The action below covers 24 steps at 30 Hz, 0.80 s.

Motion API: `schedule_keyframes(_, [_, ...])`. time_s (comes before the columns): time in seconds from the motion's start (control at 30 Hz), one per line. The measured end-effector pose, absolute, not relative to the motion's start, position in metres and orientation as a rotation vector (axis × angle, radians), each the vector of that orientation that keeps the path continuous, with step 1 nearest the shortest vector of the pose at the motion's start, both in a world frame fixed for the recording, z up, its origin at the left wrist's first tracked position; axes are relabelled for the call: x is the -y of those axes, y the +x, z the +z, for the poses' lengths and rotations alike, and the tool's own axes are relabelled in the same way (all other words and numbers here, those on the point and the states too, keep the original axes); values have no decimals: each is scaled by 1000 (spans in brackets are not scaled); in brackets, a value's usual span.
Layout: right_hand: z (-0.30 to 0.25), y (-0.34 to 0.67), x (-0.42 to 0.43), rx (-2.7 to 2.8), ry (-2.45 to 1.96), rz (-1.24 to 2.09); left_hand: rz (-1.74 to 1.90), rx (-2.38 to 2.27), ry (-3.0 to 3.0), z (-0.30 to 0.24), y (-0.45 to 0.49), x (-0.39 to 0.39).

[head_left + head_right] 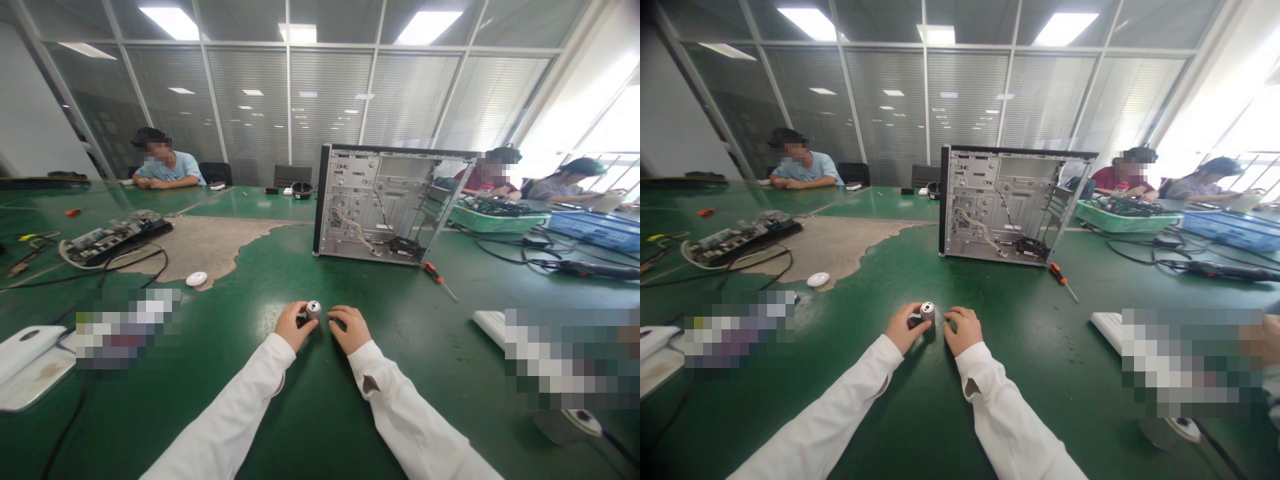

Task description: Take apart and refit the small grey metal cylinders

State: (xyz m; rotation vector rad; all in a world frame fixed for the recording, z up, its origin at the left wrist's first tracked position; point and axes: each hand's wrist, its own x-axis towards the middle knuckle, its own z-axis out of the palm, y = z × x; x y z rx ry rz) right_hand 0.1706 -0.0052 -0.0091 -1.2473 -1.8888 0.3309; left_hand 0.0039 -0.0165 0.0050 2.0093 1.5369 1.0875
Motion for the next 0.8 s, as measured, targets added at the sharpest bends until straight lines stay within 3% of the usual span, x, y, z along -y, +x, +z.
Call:
schedule_keyframes(0.27, [-15,194,-27,766,-1166,1057,1100,-1524,1960,4,3,17])
schedule_keyframes(0.8, [-22,201,-37,636,-1036,1172,1041,-1540,1983,2,4,16])
